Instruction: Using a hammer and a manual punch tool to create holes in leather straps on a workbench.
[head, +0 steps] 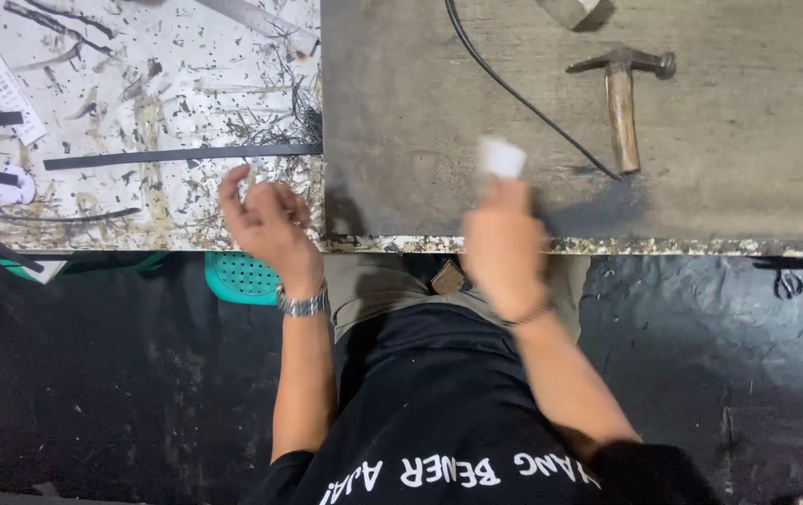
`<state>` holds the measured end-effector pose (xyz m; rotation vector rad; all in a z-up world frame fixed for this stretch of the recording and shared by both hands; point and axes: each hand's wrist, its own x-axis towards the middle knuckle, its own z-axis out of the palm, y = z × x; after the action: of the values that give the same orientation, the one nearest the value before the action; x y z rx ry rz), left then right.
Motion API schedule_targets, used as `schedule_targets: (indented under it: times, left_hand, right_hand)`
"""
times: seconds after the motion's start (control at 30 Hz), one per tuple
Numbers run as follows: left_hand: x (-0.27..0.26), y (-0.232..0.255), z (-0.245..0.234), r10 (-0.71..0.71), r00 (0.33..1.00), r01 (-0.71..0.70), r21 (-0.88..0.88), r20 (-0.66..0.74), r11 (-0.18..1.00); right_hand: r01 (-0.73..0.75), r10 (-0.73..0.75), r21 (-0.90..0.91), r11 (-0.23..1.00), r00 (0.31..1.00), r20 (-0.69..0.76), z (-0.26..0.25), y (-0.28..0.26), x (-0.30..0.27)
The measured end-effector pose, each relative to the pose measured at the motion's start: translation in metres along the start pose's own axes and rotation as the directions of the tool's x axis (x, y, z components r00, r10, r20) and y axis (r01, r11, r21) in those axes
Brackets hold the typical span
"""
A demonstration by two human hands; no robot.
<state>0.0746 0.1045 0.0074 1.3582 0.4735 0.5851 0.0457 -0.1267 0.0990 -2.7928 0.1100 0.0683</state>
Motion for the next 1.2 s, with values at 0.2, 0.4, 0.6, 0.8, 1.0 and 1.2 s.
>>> schedule_targets:
  times: [0.2, 0.4, 0.6, 0.8, 1.0, 1.2]
  left_hand:
    - [-0.02, 0.092, -0.004, 0.464, 0.885, -0.465, -0.034, -0.037, 0.885]
    - [-0.013, 0.058, -0.014, 0.424, 0.905, -0.424, -0.01, 0.039, 0.906]
    - [-0.021, 0.071, -0.006, 0.437, 0.899, -0.435, -0.048, 0.039, 0.899]
    - [-0.018, 0.069, -0.022, 0.469, 0.883, -0.469, -0.013, 0.033, 0.883]
    - [-0.03, 0.087, -0.001, 0.461, 0.881, -0.463, -0.003, 0.102, 0.886]
    - [-0.028, 0.07, -0.005, 0.433, 0.892, -0.433, -0.032, 0.131, 0.901]
  right_hand:
    - [0.141, -0.354, 0.778, 0.612, 0.929, 0.11, 0.058, -0.064, -0.008]
    - [0.028, -0.026, -0.071, 0.997, 0.999, 0.038, 0.019, -0.03, 0.034]
    - [-0.276, 0.065, 0.433, 0.858, 0.895, 0.441, 0.02, -0.093, 0.03]
    - [0.142, -0.139, -0.04, 0.989, 0.988, 0.06, 0.037, -0.065, 0.072]
    - [0.411, -0.567, 0.614, 0.674, 0.82, 0.073, 0.046, -0.063, 0.025]
    - [-0.108, 0.1, -0.06, 0.992, 0.988, -0.121, 0.019, 0.008, 0.039]
